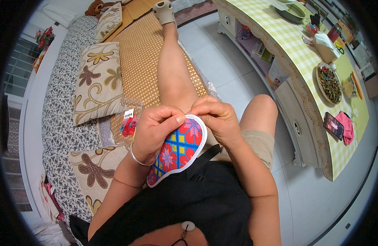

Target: The person sews a colorful decorative pattern onto a shoe insole by hand with a needle and pink thread.

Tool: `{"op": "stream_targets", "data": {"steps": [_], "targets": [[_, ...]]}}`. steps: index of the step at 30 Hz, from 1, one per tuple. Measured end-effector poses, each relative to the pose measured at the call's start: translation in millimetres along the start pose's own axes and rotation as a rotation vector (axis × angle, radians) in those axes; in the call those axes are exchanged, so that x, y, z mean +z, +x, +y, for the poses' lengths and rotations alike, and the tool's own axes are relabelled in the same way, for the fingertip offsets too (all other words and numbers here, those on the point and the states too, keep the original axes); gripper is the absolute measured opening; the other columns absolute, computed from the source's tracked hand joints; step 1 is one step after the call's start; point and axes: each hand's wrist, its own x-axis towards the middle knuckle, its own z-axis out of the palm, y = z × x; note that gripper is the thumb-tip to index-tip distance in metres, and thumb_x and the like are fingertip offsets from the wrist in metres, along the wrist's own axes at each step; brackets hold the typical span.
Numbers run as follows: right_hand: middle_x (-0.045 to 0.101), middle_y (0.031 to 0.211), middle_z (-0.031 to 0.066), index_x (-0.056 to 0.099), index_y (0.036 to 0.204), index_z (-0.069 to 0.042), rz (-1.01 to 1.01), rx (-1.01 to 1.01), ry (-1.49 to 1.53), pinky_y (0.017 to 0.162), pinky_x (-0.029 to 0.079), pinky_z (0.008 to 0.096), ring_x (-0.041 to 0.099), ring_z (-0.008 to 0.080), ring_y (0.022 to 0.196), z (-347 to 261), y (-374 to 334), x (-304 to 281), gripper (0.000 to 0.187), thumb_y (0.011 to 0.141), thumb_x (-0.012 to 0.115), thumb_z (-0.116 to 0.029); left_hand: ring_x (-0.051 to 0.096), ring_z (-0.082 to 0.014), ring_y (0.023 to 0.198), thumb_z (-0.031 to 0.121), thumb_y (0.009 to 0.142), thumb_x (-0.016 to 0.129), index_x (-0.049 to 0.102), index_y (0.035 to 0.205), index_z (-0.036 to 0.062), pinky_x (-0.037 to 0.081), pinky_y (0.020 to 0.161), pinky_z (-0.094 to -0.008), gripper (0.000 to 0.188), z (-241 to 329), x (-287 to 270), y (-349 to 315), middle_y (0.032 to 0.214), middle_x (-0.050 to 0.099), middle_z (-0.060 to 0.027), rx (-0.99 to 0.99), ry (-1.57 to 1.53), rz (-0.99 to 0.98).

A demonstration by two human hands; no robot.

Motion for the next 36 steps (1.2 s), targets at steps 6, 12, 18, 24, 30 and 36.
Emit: {"op": "stream_targets", "data": {"steps": [6,12,18,24,30,36], "targets": [[0.061,0.09,0.0065,0.071,0.088,0.0,0.002,0.018,0.038,0.077,0.046,0.0251,0.057,0.0149,0.086,-2,0,-3,0.009,0.081,0.066,0.001,0.058,-0.0042,0.072,0.01,0.09,0.06,0.066,0.087,-0.0043,0.048,0.063,-0.019,0.016,-2,1,2,0.078,0.065,-0.0014,-0.006,0.014,-0.02],[0.06,0.09,0.0065,0.071,0.088,0.0,-0.004,0.002,0.043,0.078,0.046,0.0251,0.057,0.015,0.087,-2,1,-5,0.009,0.08,0.067,0.001,0.057,-0.0039,0.071,0.01,0.09,0.061,0.066,0.087,-0.004,0.047,0.063,-0.0189,0.015,-3,4,3,0.078,0.065,-0.0009,-0.017,-0.01,-0.001],[0.06,0.09,0.0098,0.07,0.085,0.002,0.002,-0.038,0.039,0.074,0.046,0.0243,0.056,0.0165,0.085,-1,1,-6,0.008,0.079,0.066,0.001,0.057,-0.0038,0.07,0.009,0.089,0.061,0.066,0.086,-0.0037,0.047,0.062,-0.0187,0.014,-3,5,4,0.076,0.065,-0.0006,-0.031,0.01,-0.009],[0.063,0.089,0.007,0.068,0.09,0.001,0.022,0.001,0.071,0.076,0.048,0.0254,0.06,0.0142,0.084,-6,-2,-4,0.011,0.08,0.066,0.004,0.057,-0.0037,0.072,0.009,0.089,0.061,0.066,0.088,-0.0037,0.047,0.064,-0.0188,0.014,-6,7,6,0.078,0.065,-0.001,-0.046,0.016,-0.021],[0.065,0.091,0.0062,0.064,0.094,0.001,0.126,0.12,0.132,0.077,0.05,0.0248,0.062,0.0123,0.084,-7,-11,2,0.012,0.082,0.066,0.0,0.059,-0.0052,0.075,0.006,0.088,0.062,0.065,0.089,-0.0021,0.048,0.068,-0.019,0.009,-1,2,4,0.081,0.065,-0.0026,-0.101,-0.176,-0.084],[0.065,0.089,0.0048,0.063,0.092,0.001,0.148,0.225,0.146,0.076,0.05,0.0241,0.061,0.0107,0.083,-7,-12,6,0.008,0.086,0.064,-0.005,0.059,-0.0055,0.074,0.006,0.086,0.063,0.065,0.089,-0.0017,0.048,0.068,-0.0193,0.008,-5,-2,7,0.081,0.065,-0.0029,-0.082,-0.138,-0.045]]}}
